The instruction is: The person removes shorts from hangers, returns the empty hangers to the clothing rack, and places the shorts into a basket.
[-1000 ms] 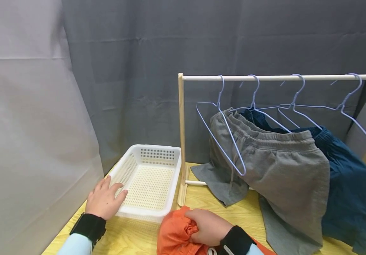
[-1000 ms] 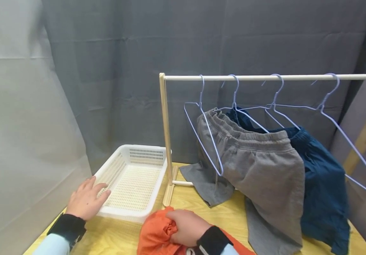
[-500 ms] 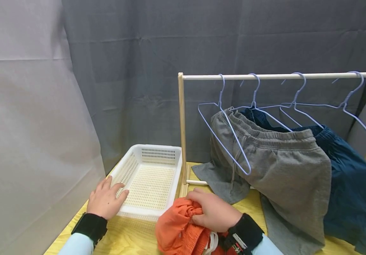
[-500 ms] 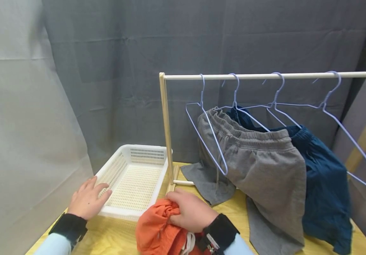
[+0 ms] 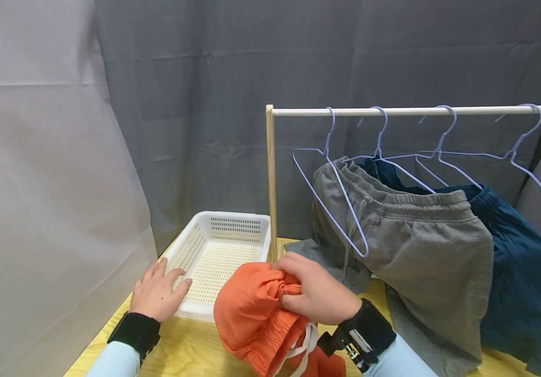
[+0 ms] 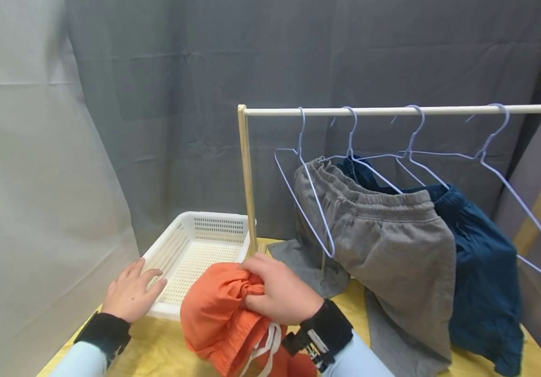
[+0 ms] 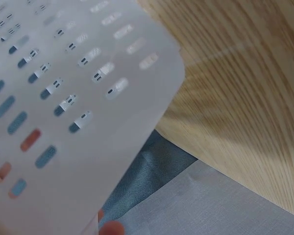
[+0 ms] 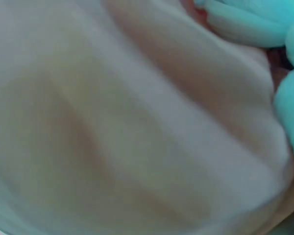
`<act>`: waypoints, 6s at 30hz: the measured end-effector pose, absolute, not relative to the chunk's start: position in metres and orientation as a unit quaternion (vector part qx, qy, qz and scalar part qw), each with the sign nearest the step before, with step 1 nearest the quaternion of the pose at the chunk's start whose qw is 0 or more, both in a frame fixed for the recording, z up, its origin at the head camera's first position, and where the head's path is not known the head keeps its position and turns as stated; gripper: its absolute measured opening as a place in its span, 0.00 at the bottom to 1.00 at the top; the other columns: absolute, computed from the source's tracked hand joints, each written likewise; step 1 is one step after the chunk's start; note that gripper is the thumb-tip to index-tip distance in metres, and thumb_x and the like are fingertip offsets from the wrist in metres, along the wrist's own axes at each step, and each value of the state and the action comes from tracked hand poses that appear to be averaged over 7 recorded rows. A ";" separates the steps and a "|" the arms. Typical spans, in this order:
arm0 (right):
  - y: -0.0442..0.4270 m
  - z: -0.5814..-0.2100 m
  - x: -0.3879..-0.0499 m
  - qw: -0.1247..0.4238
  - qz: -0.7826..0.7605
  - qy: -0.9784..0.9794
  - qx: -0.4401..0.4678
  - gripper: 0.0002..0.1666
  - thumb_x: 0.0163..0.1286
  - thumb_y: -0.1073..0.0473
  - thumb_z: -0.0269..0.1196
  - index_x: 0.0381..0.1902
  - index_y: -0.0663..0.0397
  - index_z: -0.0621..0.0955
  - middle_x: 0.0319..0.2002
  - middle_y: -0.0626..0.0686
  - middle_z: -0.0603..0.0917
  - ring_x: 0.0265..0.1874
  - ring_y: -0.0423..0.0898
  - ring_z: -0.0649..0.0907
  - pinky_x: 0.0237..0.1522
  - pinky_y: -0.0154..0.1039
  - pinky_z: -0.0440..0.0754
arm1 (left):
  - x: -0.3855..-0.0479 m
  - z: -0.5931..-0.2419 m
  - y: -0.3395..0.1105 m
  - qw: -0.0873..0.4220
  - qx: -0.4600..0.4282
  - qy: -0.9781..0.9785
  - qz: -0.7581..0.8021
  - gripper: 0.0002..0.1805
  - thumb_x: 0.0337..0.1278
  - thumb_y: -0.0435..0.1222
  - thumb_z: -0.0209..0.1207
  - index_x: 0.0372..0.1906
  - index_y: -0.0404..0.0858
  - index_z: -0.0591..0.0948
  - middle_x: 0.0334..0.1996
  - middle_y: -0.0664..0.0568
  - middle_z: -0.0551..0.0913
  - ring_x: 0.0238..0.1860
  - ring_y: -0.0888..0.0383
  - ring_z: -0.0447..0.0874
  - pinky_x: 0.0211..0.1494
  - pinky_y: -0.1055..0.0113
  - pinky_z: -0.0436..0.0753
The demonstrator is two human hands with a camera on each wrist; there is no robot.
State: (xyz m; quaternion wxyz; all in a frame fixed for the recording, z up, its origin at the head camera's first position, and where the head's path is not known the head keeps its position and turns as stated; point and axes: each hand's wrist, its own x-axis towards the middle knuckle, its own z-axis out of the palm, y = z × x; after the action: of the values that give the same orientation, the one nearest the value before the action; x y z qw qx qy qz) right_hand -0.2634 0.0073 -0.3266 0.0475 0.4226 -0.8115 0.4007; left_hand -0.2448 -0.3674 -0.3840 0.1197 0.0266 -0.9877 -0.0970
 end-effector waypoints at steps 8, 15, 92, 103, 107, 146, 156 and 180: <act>0.001 -0.291 -0.272 0.084 0.410 -0.801 0.427 0.23 0.53 0.63 0.69 0.46 0.35 0.80 0.40 0.37 0.75 0.38 0.40 0.76 0.38 0.38 0.79 | -0.247 -0.386 -0.369 0.119 0.028 -0.988 -0.097 0.25 0.70 0.56 0.53 0.58 0.44 0.84 0.72 0.31 0.63 0.73 0.32 0.55 0.63 0.27 0.60; -0.008 -0.271 -0.280 0.121 0.402 -0.792 0.442 0.22 0.55 0.64 0.69 0.47 0.40 0.80 0.41 0.38 0.75 0.39 0.39 0.75 0.39 0.38 0.78 | -0.249 -0.387 -0.369 0.123 0.026 -0.987 -0.096 0.26 0.70 0.57 0.52 0.58 0.45 0.84 0.72 0.31 0.64 0.73 0.32 0.56 0.62 0.27 0.61; -0.121 -0.296 -0.329 0.284 0.544 -0.729 0.304 0.15 0.60 0.61 0.70 0.45 0.54 0.81 0.43 0.52 0.77 0.40 0.47 0.77 0.40 0.43 0.77 | -0.241 -0.383 -0.366 0.134 0.036 -0.986 -0.093 0.20 0.71 0.52 0.55 0.55 0.44 0.85 0.72 0.32 0.65 0.73 0.32 0.57 0.64 0.27 0.61; -0.120 -0.321 -0.338 0.245 0.536 -0.763 0.264 0.15 0.60 0.61 0.70 0.45 0.51 0.81 0.44 0.50 0.77 0.40 0.47 0.76 0.40 0.43 0.76 | -0.240 -0.384 -0.367 0.128 0.044 -0.986 -0.096 0.21 0.70 0.53 0.54 0.53 0.45 0.86 0.72 0.32 0.64 0.73 0.33 0.56 0.66 0.29 0.59; -0.121 -0.328 -0.339 0.223 0.519 -0.782 0.262 0.15 0.62 0.59 0.70 0.47 0.49 0.81 0.45 0.49 0.76 0.41 0.47 0.76 0.41 0.43 0.77 | -0.240 -0.386 -0.368 0.134 0.044 -0.985 -0.098 0.22 0.69 0.53 0.53 0.52 0.44 0.86 0.72 0.32 0.64 0.73 0.33 0.56 0.66 0.30 0.59; -0.139 -0.399 -0.336 0.064 0.241 -0.894 0.373 0.25 0.61 0.49 0.72 0.55 0.42 0.79 0.46 0.45 0.78 0.44 0.43 0.77 0.46 0.40 0.79 | -0.241 -0.382 -0.366 0.129 0.048 -0.987 -0.087 0.21 0.71 0.54 0.53 0.52 0.44 0.86 0.73 0.32 0.64 0.73 0.33 0.56 0.66 0.29 0.59; -0.140 -0.401 -0.335 0.004 0.153 -0.897 0.416 0.28 0.63 0.33 0.63 0.57 0.34 0.81 0.50 0.41 0.82 0.46 0.43 0.82 0.46 0.45 0.80 | -0.241 -0.383 -0.366 0.119 0.053 -0.988 -0.084 0.22 0.70 0.54 0.53 0.52 0.44 0.85 0.73 0.32 0.63 0.73 0.33 0.56 0.67 0.29 0.58; -0.147 -0.394 -0.334 -0.062 0.011 -0.889 0.453 0.21 0.66 0.31 0.54 0.47 0.29 0.85 0.36 0.35 0.85 0.33 0.41 0.81 0.39 0.43 0.76 | -0.244 -0.380 -0.366 0.117 0.053 -0.988 -0.082 0.21 0.71 0.52 0.53 0.53 0.44 0.85 0.73 0.32 0.63 0.74 0.33 0.55 0.67 0.29 0.58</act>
State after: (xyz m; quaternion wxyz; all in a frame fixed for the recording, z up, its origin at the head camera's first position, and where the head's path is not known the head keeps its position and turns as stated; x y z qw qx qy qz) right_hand -0.3343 -0.1469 -0.3938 -0.0617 0.4527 -0.8894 0.0112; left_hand -0.2440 -0.3656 -0.3796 0.1175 0.0528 -0.9882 -0.0824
